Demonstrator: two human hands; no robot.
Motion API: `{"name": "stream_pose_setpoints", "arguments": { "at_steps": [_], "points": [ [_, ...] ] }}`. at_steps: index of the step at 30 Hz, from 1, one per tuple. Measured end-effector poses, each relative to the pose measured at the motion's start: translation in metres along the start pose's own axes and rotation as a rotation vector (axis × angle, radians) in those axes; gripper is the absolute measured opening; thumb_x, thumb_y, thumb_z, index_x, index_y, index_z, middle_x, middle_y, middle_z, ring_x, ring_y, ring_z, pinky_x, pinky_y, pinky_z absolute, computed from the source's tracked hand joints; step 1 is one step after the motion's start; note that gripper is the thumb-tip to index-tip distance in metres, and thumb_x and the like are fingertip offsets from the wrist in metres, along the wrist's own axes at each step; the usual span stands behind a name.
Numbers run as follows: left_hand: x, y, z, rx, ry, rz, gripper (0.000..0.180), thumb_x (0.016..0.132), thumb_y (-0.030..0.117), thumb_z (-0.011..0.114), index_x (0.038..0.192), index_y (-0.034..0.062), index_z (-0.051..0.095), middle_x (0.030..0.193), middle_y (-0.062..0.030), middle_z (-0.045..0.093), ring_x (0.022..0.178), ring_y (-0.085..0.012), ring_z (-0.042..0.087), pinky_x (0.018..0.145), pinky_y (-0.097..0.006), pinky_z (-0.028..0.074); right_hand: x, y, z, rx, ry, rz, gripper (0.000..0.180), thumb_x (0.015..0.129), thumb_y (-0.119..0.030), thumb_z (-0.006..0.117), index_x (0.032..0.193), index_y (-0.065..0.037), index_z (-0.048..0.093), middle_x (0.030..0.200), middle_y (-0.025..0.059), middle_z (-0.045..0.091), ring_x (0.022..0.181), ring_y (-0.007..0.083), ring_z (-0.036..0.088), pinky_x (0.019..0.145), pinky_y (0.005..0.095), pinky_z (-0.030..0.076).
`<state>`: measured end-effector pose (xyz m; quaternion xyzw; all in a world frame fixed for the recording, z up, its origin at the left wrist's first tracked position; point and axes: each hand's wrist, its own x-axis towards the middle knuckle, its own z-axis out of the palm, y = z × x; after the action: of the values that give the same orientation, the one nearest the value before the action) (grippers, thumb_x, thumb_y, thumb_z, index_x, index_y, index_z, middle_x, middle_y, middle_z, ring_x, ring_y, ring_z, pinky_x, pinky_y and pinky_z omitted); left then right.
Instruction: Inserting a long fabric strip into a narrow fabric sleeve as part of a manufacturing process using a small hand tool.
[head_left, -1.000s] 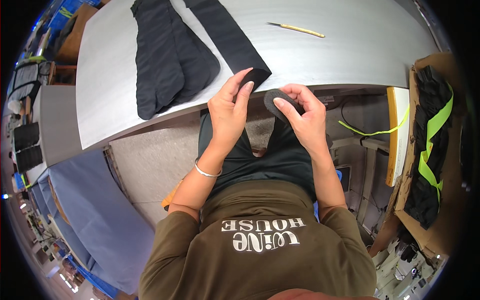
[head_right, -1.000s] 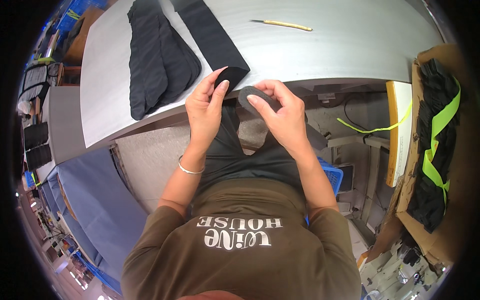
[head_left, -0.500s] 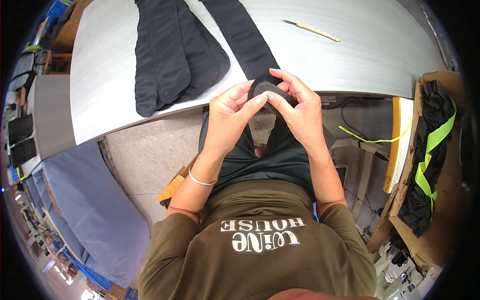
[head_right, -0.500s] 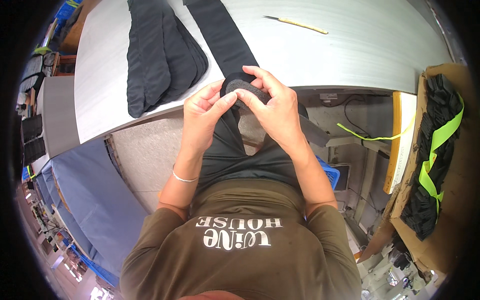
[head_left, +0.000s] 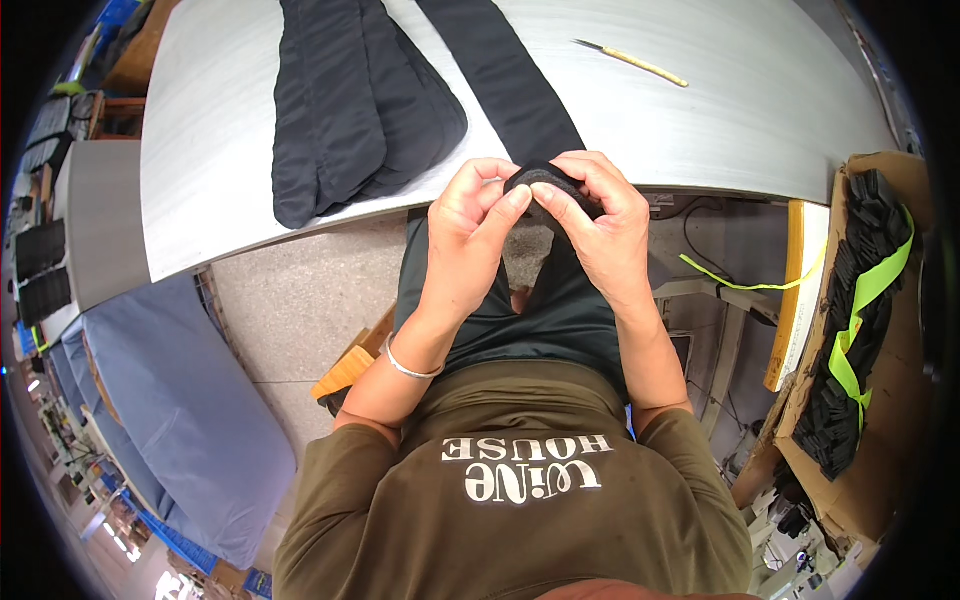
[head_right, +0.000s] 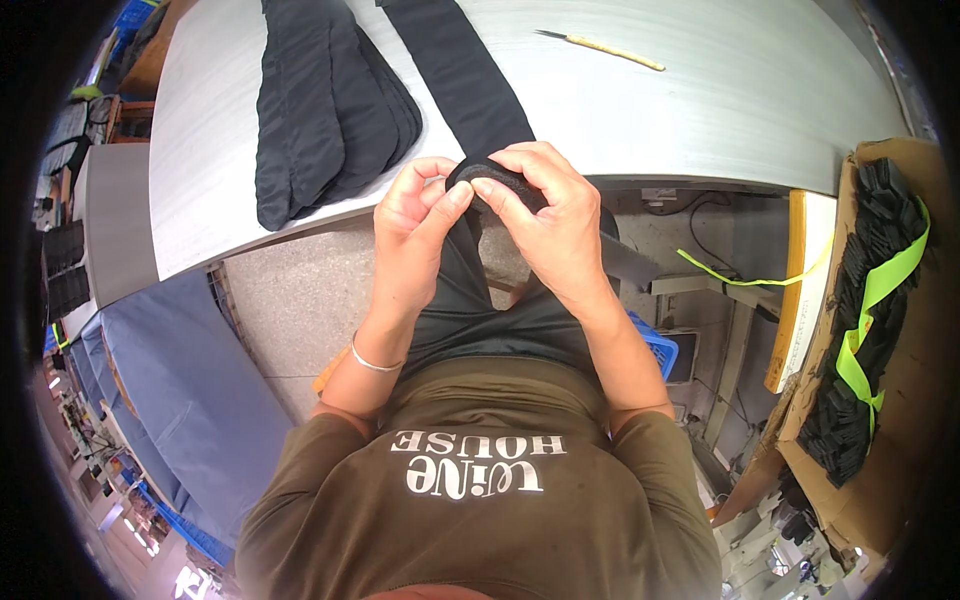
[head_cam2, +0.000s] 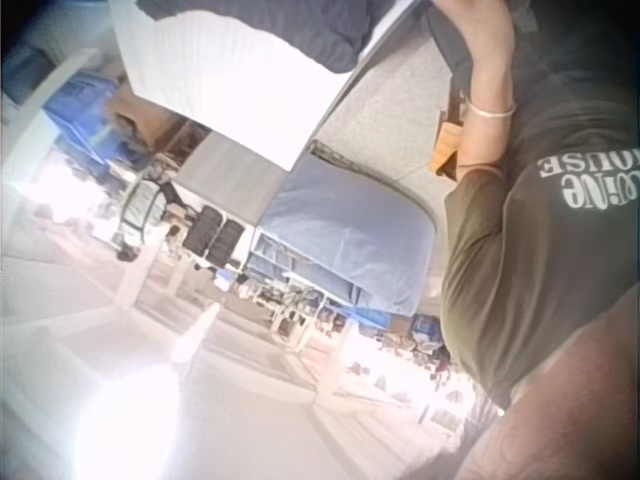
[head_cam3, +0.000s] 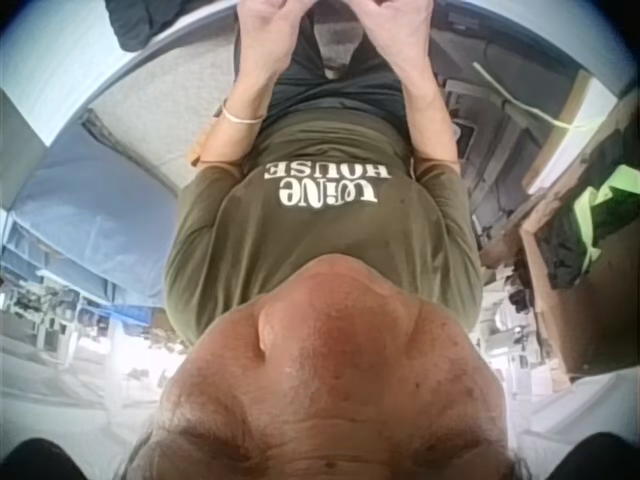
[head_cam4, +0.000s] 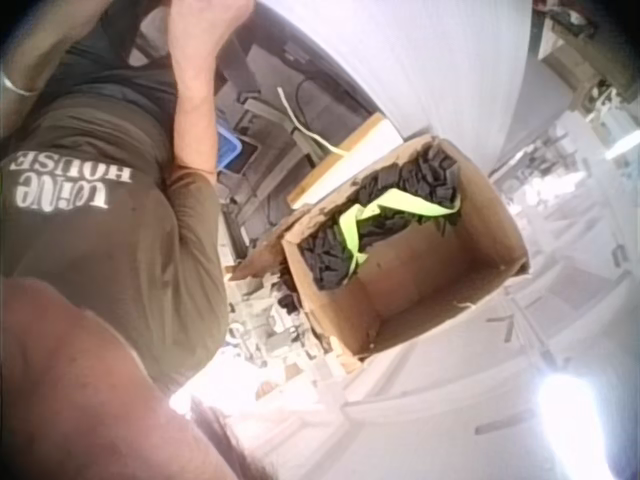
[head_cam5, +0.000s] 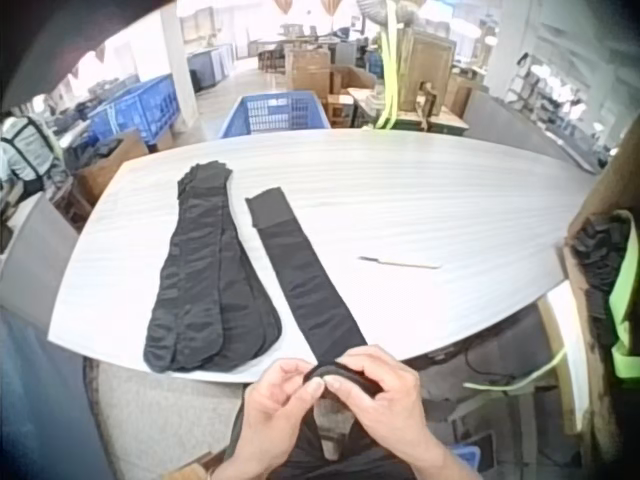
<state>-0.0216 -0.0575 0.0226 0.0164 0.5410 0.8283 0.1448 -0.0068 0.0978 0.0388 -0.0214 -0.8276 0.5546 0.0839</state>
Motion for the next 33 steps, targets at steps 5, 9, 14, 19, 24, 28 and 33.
{"name": "stream_pose_setpoints", "arguments": {
  "at_steps": [5, 9, 14, 19, 24, 28, 33],
  "points": [
    [0.002, 0.000, 0.003, -0.115, 0.011, -0.054, 0.015, 0.097, 0.003, 0.059, 0.111, 0.0005, 0.055, 0.094, -0.0046, 0.069, 0.086, -0.0059, 0.059, 0.077, -0.021, 0.047, 0.001, -0.006, 0.001, -0.026, 0.063, -0.130, 0.022, 0.079, -0.007, 0.078, 0.098, 0.001, 0.069, 0.096, 0.0072, 0.064, 0.077, 0.0131, 0.063, 0.067, 0.0244, 0.050],
    [0.003, 0.004, 0.004, -0.049, 0.003, -0.035, 0.015, 0.097, 0.008, 0.060, 0.110, 0.0003, 0.062, 0.101, -0.0051, 0.067, 0.090, -0.0063, 0.059, 0.079, -0.022, 0.048, 0.006, 0.001, -0.010, 0.069, -0.034, 0.041, 0.020, 0.079, -0.006, 0.078, 0.096, 0.000, 0.069, 0.089, 0.0039, 0.063, 0.074, 0.0078, 0.059, 0.066, 0.0218, 0.048],
    [0.012, 0.016, -0.010, -0.176, -0.145, -0.285, 0.020, 0.098, 0.019, 0.062, 0.109, 0.0030, 0.067, 0.097, -0.0004, 0.064, 0.084, -0.0079, 0.059, 0.075, -0.022, 0.049, 0.010, 0.006, -0.028, 0.232, -0.210, -0.049, 0.017, 0.079, -0.003, 0.078, 0.093, 0.001, 0.070, 0.086, 0.0024, 0.063, 0.076, 0.0073, 0.056, 0.065, 0.0214, 0.045],
    [0.018, -0.001, -0.018, -0.335, -0.337, -0.435, 0.018, 0.093, 0.019, 0.069, 0.105, 0.0068, 0.062, 0.094, 0.0012, 0.064, 0.082, -0.0080, 0.060, 0.070, -0.023, 0.050, 0.010, 0.004, -0.037, 0.195, -0.291, -0.056, 0.019, 0.076, -0.003, 0.079, 0.091, 0.002, 0.069, 0.085, 0.0040, 0.064, 0.078, 0.0091, 0.058, 0.067, 0.0230, 0.045],
    [0.019, -0.003, -0.019, -0.341, -0.394, -0.532, 0.019, 0.093, 0.018, 0.069, 0.106, 0.0059, 0.063, 0.095, 0.0002, 0.064, 0.083, -0.0080, 0.061, 0.072, -0.023, 0.051, 0.006, 0.008, -0.038, 0.109, -0.292, -0.151, 0.026, 0.073, -0.006, 0.083, 0.093, -0.001, 0.067, 0.081, 0.0025, 0.061, 0.073, 0.0089, 0.056, 0.064, 0.0235, 0.045],
    [0.019, 0.003, -0.014, -0.276, -0.414, -0.527, 0.016, 0.094, 0.016, 0.068, 0.105, 0.0051, 0.064, 0.094, 0.0004, 0.064, 0.082, -0.0066, 0.059, 0.071, -0.021, 0.048, -0.001, 0.002, -0.035, 0.126, -0.112, -0.048, 0.038, 0.070, -0.009, 0.086, 0.097, -0.002, 0.061, 0.075, -0.0001, 0.056, 0.071, 0.0075, 0.054, 0.062, 0.0220, 0.044],
    [0.013, 0.015, 0.001, -0.110, -0.381, -0.354, 0.013, 0.094, 0.017, 0.067, 0.101, 0.0063, 0.063, 0.090, 0.0038, 0.062, 0.078, -0.0034, 0.054, 0.068, -0.019, 0.043, -0.009, 0.000, -0.037, 0.059, 0.064, 0.068, 0.037, 0.070, -0.009, 0.087, 0.093, -0.002, 0.059, 0.072, -0.0038, 0.053, 0.064, 0.0035, 0.050, 0.056, 0.0195, 0.041]
  ]
}}
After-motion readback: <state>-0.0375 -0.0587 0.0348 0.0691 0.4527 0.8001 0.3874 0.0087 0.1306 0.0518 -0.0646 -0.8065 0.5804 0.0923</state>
